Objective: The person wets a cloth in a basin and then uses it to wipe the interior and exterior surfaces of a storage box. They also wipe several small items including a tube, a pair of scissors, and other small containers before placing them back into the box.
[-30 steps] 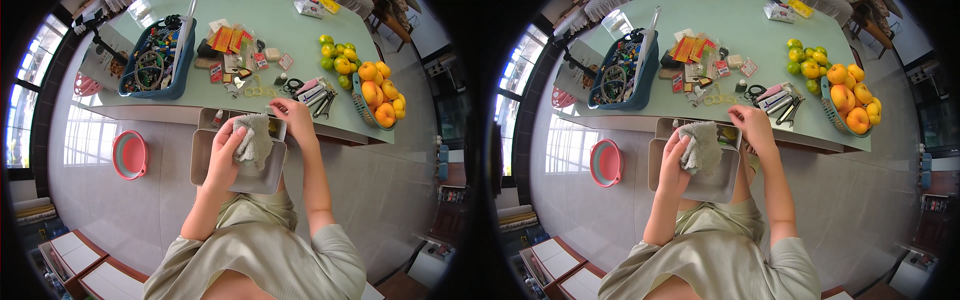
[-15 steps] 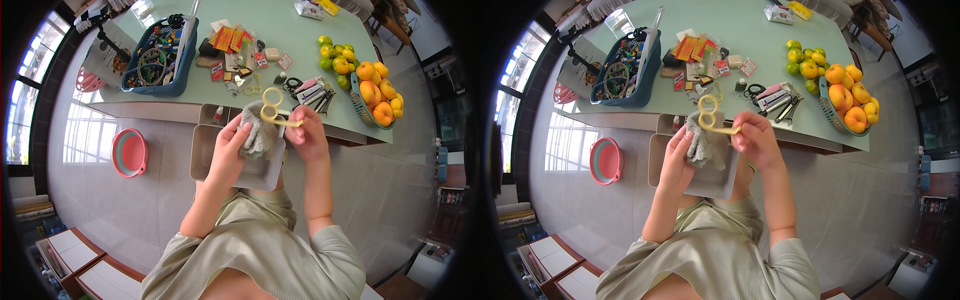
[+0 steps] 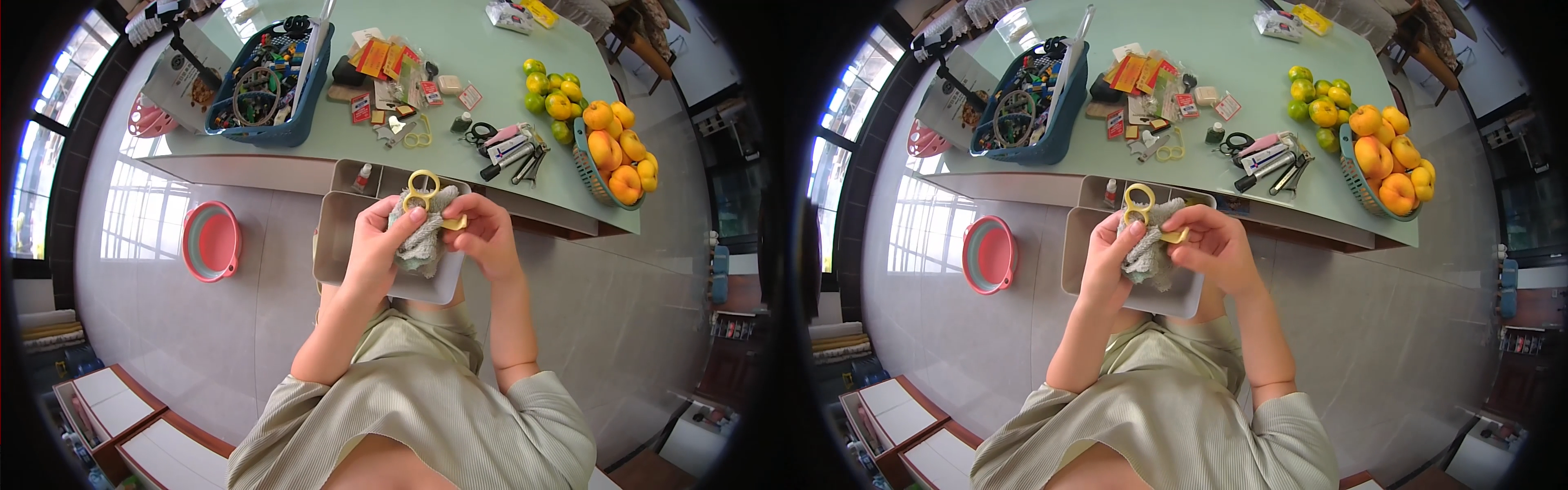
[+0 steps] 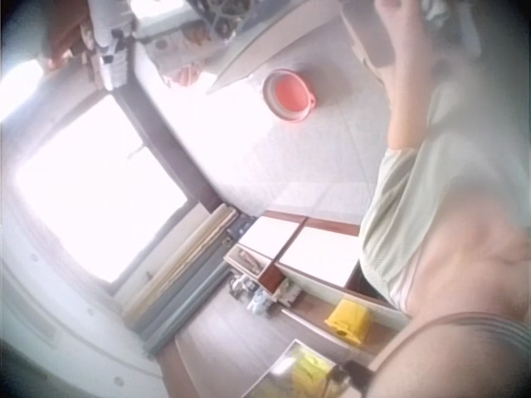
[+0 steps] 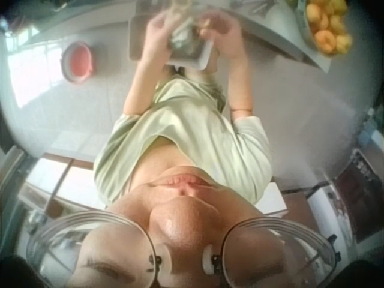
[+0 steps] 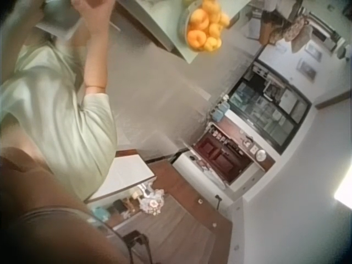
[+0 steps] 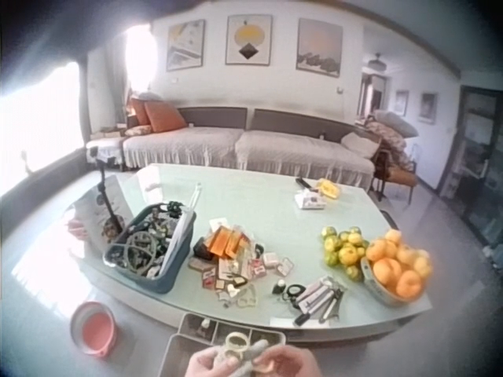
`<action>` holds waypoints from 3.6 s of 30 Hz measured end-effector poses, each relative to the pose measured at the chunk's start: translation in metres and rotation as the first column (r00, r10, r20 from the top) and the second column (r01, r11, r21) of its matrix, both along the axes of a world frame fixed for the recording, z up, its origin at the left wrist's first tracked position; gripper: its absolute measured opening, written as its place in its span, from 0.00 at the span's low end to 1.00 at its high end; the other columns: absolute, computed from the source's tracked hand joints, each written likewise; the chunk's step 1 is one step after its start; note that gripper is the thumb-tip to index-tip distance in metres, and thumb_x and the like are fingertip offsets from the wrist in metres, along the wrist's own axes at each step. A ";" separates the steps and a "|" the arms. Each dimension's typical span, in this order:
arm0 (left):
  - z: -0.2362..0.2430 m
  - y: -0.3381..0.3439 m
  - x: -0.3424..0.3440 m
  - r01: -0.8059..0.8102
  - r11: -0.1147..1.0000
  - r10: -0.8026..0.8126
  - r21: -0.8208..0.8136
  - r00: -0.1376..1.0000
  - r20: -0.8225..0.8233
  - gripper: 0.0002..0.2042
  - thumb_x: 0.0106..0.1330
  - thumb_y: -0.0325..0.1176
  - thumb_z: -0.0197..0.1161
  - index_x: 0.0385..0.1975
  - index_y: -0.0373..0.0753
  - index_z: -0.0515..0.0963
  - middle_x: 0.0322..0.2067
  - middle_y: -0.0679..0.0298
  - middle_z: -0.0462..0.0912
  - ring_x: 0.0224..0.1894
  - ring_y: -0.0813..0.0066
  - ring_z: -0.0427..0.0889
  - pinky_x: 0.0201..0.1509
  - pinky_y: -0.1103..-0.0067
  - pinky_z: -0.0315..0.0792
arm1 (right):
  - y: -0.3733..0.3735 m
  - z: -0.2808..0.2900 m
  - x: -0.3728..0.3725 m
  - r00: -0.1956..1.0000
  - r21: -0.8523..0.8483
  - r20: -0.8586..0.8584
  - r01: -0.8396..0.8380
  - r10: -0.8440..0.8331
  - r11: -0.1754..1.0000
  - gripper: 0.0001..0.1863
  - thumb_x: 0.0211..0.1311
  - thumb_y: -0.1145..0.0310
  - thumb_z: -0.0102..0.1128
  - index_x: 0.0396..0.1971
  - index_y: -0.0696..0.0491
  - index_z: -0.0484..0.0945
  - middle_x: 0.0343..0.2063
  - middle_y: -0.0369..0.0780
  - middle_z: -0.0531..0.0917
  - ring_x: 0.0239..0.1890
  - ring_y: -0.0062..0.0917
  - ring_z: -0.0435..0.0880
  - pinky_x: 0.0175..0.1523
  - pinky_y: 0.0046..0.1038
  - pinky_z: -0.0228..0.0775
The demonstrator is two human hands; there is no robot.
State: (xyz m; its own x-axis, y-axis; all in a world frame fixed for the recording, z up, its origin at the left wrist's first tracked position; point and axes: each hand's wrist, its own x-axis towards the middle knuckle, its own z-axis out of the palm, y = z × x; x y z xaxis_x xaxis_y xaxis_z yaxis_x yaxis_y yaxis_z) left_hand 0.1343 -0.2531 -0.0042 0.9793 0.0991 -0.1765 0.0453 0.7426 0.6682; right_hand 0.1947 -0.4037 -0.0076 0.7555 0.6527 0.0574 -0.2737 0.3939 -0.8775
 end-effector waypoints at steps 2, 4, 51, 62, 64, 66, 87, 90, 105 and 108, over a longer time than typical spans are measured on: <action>-0.005 -0.001 -0.001 -0.049 0.998 0.049 0.041 0.999 -0.005 0.08 0.58 0.29 0.62 0.34 0.33 0.74 0.30 0.65 0.79 0.32 0.82 0.77 0.36 0.83 0.73 | 0.009 -0.001 -0.006 0.938 -0.025 0.306 0.181 -0.164 0.983 0.08 0.53 0.77 0.59 0.35 0.59 0.75 0.29 0.36 0.79 0.29 0.14 0.78 0.33 0.16 0.73; -0.008 -0.002 -0.002 -0.062 0.998 0.062 0.019 0.998 -0.001 0.09 0.57 0.29 0.62 0.34 0.33 0.74 0.30 0.65 0.79 0.32 0.82 0.77 0.36 0.83 0.73 | 0.008 -0.005 -0.008 0.952 -0.066 0.262 0.183 -0.160 0.981 0.10 0.52 0.77 0.60 0.36 0.60 0.75 0.30 0.36 0.79 0.29 0.14 0.78 0.33 0.17 0.73; 0.005 0.018 -0.009 -0.129 0.966 0.121 0.225 0.992 0.047 0.05 0.60 0.27 0.57 0.30 0.31 0.74 0.27 0.65 0.77 0.29 0.85 0.74 0.34 0.87 0.68 | 0.028 0.032 -0.008 0.937 -0.335 0.349 0.119 0.006 0.935 0.12 0.66 0.65 0.45 0.25 0.55 0.67 0.17 0.30 0.68 0.19 0.09 0.61 0.22 0.15 0.52; -0.004 0.007 -0.001 -0.017 0.999 0.019 -0.030 0.998 0.063 0.06 0.58 0.27 0.61 0.33 0.33 0.74 0.30 0.65 0.76 0.32 0.82 0.75 0.36 0.85 0.69 | 0.050 -0.004 -0.040 0.856 -0.060 0.224 0.489 -0.465 0.870 0.11 0.68 0.64 0.39 0.29 0.54 0.66 0.18 0.31 0.66 0.19 0.12 0.63 0.24 0.14 0.53; -0.005 0.004 -0.001 -0.071 0.995 0.069 0.066 0.997 0.040 0.07 0.55 0.24 0.63 0.32 0.31 0.76 0.34 0.69 0.74 0.36 0.85 0.72 0.40 0.86 0.67 | 0.049 -0.008 -0.040 0.813 -0.082 0.323 0.534 -0.484 0.842 0.11 0.68 0.65 0.40 0.29 0.54 0.67 0.18 0.30 0.66 0.19 0.12 0.63 0.24 0.14 0.53; -0.006 0.002 -0.002 -0.077 0.993 0.074 0.084 0.997 0.038 0.06 0.55 0.24 0.62 0.31 0.31 0.76 0.33 0.69 0.74 0.36 0.85 0.72 0.40 0.87 0.67 | 0.048 -0.006 -0.035 0.694 -0.072 0.540 0.602 -0.476 0.795 0.10 0.66 0.67 0.43 0.27 0.55 0.68 0.17 0.31 0.68 0.18 0.13 0.64 0.23 0.16 0.52; -0.002 0.020 -0.013 -0.257 0.956 0.247 0.144 0.965 0.086 0.06 0.52 0.24 0.66 0.25 0.33 0.75 0.25 0.65 0.78 0.26 0.83 0.77 0.29 0.87 0.71 | 0.056 0.013 -0.021 0.996 -0.069 -0.034 0.076 -0.078 0.995 0.11 0.66 0.64 0.43 0.41 0.55 0.69 0.19 0.28 0.69 0.20 0.09 0.64 0.26 0.12 0.56; -0.004 0.030 -0.009 -0.201 0.869 0.177 0.452 0.980 0.096 0.05 0.53 0.25 0.65 0.25 0.32 0.76 0.24 0.67 0.77 0.25 0.87 0.73 0.27 0.89 0.67 | 0.046 0.017 -0.006 0.921 -0.121 0.302 0.292 -0.245 0.949 0.18 0.57 0.74 0.54 0.48 0.56 0.68 0.19 0.28 0.68 0.23 0.07 0.64 0.28 0.11 0.55; -0.020 0.034 -0.004 0.145 0.898 -0.206 0.416 0.973 0.107 0.10 0.55 0.32 0.65 0.27 0.29 0.79 0.23 0.69 0.78 0.27 0.89 0.71 0.30 0.88 0.67 | 0.030 0.004 0.012 0.940 -0.210 0.218 -0.217 0.262 0.953 0.18 0.50 0.72 0.61 0.44 0.55 0.76 0.29 0.30 0.70 0.33 0.12 0.67 0.36 0.16 0.58; -0.017 0.032 -0.003 0.171 0.911 -0.212 0.376 0.975 0.070 0.10 0.58 0.33 0.62 0.31 0.30 0.78 0.24 0.69 0.78 0.28 0.89 0.72 0.31 0.88 0.68 | 0.030 -0.002 0.012 0.942 -0.076 0.332 -0.030 0.054 0.997 0.17 0.44 0.72 0.66 0.38 0.54 0.79 0.34 0.33 0.74 0.35 0.14 0.69 0.35 0.14 0.56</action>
